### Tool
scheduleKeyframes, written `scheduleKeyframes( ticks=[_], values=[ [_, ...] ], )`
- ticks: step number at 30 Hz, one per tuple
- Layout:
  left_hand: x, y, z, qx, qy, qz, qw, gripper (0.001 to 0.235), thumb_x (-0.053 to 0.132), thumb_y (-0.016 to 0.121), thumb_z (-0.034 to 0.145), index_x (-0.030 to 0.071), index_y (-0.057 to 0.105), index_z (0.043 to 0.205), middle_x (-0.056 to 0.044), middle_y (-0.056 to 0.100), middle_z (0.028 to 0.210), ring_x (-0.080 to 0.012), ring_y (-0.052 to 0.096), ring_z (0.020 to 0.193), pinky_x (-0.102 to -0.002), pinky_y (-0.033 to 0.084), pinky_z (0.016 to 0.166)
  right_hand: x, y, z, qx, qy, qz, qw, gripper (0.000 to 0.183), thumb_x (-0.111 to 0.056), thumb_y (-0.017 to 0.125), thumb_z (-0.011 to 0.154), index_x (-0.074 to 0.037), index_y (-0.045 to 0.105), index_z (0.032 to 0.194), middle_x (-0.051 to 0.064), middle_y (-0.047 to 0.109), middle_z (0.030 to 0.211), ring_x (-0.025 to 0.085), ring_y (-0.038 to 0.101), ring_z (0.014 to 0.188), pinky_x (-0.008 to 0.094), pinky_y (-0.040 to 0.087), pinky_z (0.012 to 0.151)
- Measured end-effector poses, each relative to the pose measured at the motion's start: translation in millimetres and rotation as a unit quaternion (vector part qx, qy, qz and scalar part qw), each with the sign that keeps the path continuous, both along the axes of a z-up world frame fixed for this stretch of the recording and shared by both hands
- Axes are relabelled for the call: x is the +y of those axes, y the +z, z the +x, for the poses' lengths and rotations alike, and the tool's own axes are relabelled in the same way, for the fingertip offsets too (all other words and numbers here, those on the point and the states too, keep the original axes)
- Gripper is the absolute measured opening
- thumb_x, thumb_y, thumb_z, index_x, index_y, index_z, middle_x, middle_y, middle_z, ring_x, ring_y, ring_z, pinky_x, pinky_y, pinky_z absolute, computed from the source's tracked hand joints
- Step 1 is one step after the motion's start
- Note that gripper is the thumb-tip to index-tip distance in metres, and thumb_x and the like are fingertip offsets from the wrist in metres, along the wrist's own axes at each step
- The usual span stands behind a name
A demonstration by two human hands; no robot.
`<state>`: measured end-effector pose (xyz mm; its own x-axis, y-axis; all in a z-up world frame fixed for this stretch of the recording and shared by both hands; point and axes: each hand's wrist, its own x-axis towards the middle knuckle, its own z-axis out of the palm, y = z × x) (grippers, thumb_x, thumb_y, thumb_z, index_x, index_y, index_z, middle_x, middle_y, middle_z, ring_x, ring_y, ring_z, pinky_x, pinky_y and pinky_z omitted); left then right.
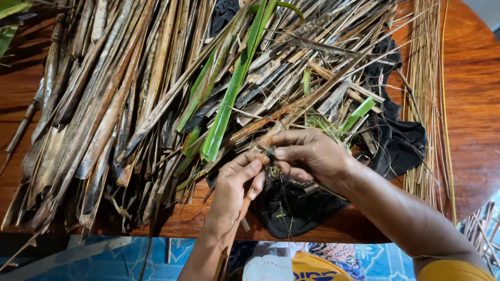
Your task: The person strips dried palm leaves over a wooden table using a knife. They hold the leaves with one hand and use the knife to peel away the outer layers, separating the fibrous strands from the main stalk.
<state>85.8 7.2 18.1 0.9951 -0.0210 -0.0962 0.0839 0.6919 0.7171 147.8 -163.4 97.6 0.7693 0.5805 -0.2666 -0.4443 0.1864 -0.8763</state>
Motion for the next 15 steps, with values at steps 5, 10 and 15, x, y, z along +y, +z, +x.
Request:
scheduleKeyframes(
  ticks=[5, 10, 15],
  values=[
    [-3, -2, -4, 0.03, -0.04, -0.044, 0.998, 0.014, 0.003, 0.059, 0.098, -0.007, 0.067, 0.104, -0.004, 0.046, 0.048, -0.0066, 0.041, 0.034, -0.016, 0.034, 0.039, -10, 15, 6, -0.001, -0.054, -0.048, 0.997, 0.024, 0.003, 0.058, 0.093, 0.011, 0.071, 0.112, 0.015, 0.064, 0.058, 0.011, 0.051, 0.034, 0.02, 0.038, 0.03],
    [-1, 3, -12, 0.013, -0.107, -0.044, 0.993, 0.013, 0.007, 0.058, 0.099, -0.003, 0.066, 0.103, 0.0, 0.046, 0.059, -0.0074, 0.039, 0.05, -0.02, 0.029, 0.048, -20, 42, 31, 0.053, -0.157, -0.144, 0.976, 0.022, -0.002, 0.055, 0.103, 0.006, 0.076, 0.107, 0.011, 0.065, 0.062, 0.009, 0.046, 0.038, 0.02, 0.031, 0.029],
    [2, 12, -23, 0.031, -0.079, 0.08, 0.993, 0.016, 0.011, 0.059, 0.099, -0.001, 0.069, 0.101, -0.002, 0.049, 0.056, -0.0074, 0.039, 0.046, -0.019, 0.024, 0.041, -52, 27, 68, 0.04, -0.234, 0.037, 0.971, 0.037, 0.002, 0.032, 0.105, 0.008, 0.063, 0.123, 0.009, 0.058, 0.073, 0.006, 0.045, 0.044, 0.013, 0.036, 0.032]
  ],
)
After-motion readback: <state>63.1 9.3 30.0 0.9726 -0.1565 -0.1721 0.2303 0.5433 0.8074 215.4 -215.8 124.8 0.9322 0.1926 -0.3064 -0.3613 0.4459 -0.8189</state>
